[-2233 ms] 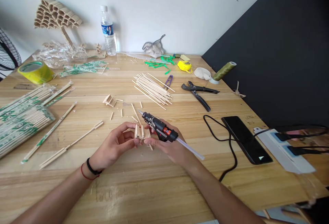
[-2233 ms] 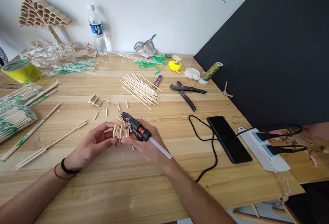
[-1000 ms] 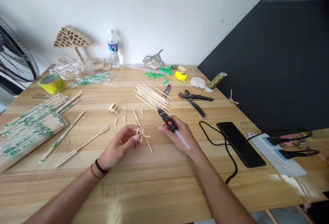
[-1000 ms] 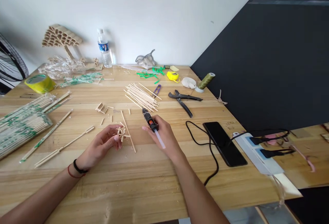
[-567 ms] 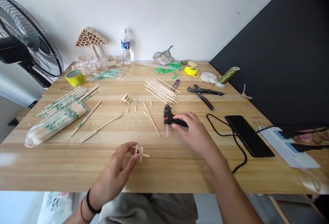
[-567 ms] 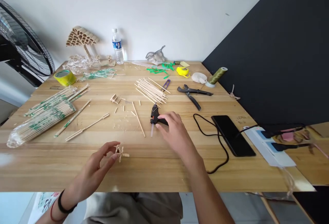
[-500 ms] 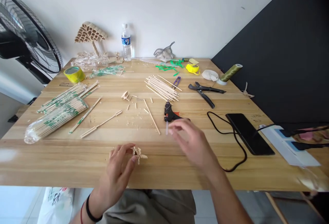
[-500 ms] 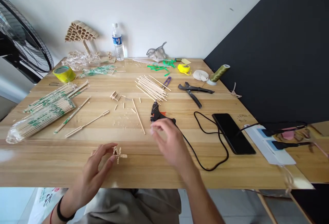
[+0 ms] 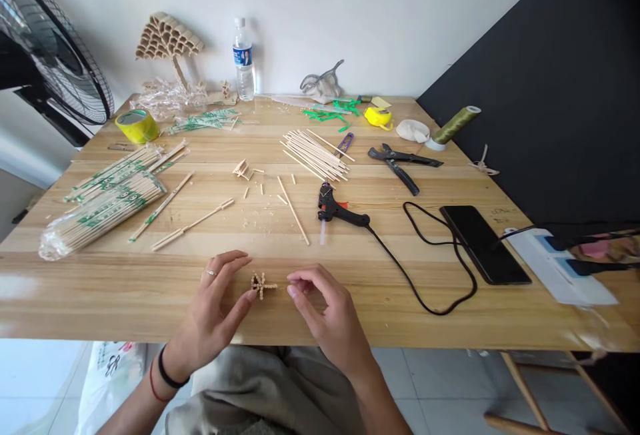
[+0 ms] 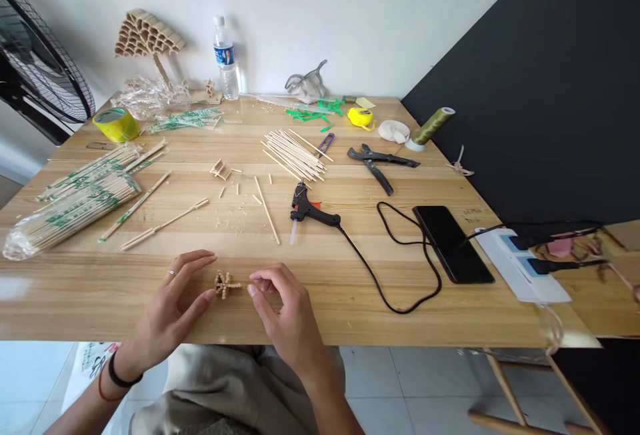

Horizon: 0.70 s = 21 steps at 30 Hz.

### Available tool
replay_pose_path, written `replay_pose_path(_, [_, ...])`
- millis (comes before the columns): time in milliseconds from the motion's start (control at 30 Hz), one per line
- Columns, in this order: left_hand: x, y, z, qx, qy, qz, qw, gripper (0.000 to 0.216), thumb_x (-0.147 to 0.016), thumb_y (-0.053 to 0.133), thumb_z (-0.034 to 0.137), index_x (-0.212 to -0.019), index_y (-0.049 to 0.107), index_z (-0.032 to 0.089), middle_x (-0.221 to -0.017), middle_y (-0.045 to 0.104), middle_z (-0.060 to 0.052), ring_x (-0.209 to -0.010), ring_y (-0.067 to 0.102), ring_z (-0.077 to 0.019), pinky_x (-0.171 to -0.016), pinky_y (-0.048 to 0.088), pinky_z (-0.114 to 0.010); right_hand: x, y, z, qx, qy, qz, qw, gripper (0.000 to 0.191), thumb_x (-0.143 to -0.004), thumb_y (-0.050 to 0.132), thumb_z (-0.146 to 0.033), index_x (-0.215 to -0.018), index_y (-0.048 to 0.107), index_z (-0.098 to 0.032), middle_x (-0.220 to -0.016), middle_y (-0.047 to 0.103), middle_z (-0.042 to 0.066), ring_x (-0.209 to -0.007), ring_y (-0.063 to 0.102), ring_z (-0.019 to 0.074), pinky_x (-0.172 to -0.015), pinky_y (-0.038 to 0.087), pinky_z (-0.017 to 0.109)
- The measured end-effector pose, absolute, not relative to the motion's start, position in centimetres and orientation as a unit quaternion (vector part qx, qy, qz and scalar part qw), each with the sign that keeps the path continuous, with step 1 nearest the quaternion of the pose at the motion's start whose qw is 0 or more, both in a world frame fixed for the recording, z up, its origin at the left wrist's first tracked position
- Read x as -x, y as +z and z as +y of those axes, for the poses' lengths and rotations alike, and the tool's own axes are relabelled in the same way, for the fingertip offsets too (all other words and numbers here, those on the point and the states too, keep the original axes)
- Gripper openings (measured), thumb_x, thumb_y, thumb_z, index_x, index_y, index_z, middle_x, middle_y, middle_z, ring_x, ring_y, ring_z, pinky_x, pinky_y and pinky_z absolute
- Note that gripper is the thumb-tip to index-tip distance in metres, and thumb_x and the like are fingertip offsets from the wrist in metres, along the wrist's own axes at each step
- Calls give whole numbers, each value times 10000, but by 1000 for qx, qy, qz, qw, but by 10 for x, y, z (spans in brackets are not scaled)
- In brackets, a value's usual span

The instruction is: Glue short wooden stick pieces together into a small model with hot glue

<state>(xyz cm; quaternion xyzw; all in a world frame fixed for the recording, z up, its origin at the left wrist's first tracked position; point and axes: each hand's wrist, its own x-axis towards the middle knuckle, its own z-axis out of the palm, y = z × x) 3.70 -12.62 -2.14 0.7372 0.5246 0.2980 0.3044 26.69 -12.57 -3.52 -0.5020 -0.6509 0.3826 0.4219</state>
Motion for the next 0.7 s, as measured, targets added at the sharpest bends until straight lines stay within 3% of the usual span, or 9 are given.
replay_pose_path(200, [-26,-25,-119,-768,270,473,335,576,-945,715,297,-1480,503,314,-1445,579,-109,-1353,537,-317,-1145,442,-480,-258,-38,-120,464,378,-688,410,133,-963,685,-192,-1082,693,-252,-1004,699,54,-907,654,223,-827,545,349])
replay_pose_path(700, [-35,-31,-111,-792,290,438,311,386,-960,689,190,-1327,589,254,-1249,685,-71,-1176,615,-238,-1033,482,-398,-255,-50,-119,458,325,-723,402,161,-956,688,-91,-1037,687,-230,-950,734,38,-893,692,209,-804,555,336])
